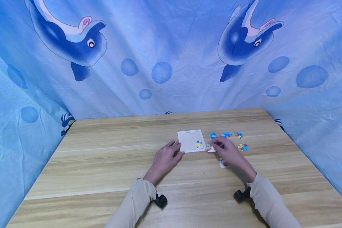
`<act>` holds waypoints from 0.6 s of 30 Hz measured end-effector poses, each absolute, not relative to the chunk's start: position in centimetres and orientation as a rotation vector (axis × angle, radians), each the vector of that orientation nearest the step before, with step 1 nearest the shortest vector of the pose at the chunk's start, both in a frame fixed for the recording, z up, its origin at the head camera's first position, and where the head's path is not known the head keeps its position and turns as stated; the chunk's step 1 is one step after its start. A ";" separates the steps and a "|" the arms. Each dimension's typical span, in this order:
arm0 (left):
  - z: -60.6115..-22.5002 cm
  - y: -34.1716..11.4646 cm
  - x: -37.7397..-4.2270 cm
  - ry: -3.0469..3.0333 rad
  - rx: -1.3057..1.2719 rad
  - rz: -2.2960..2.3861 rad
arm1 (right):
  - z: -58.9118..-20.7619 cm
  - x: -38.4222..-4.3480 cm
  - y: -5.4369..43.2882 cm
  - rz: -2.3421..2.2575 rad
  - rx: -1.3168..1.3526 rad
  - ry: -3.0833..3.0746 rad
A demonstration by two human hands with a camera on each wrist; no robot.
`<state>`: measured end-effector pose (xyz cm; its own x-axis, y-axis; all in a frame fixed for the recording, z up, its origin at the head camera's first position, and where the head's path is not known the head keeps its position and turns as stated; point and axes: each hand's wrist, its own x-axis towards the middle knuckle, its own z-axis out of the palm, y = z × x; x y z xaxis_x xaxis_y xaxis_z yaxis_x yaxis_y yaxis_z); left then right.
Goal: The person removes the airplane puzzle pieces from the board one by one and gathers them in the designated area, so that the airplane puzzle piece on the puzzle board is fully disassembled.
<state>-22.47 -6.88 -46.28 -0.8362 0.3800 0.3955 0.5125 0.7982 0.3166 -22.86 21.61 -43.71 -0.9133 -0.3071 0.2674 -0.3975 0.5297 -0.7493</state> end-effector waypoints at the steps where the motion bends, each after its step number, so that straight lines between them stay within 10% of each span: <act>1: -46.3 -6.9 -22.5 -2.673 -0.683 -0.601 | -43.7 -22.8 21.8 1.336 0.605 -2.660; 18: -46.4 -6.9 -22.6 -2.674 -0.676 -0.610 | -44.2 -21.6 24.3 1.307 0.529 -2.683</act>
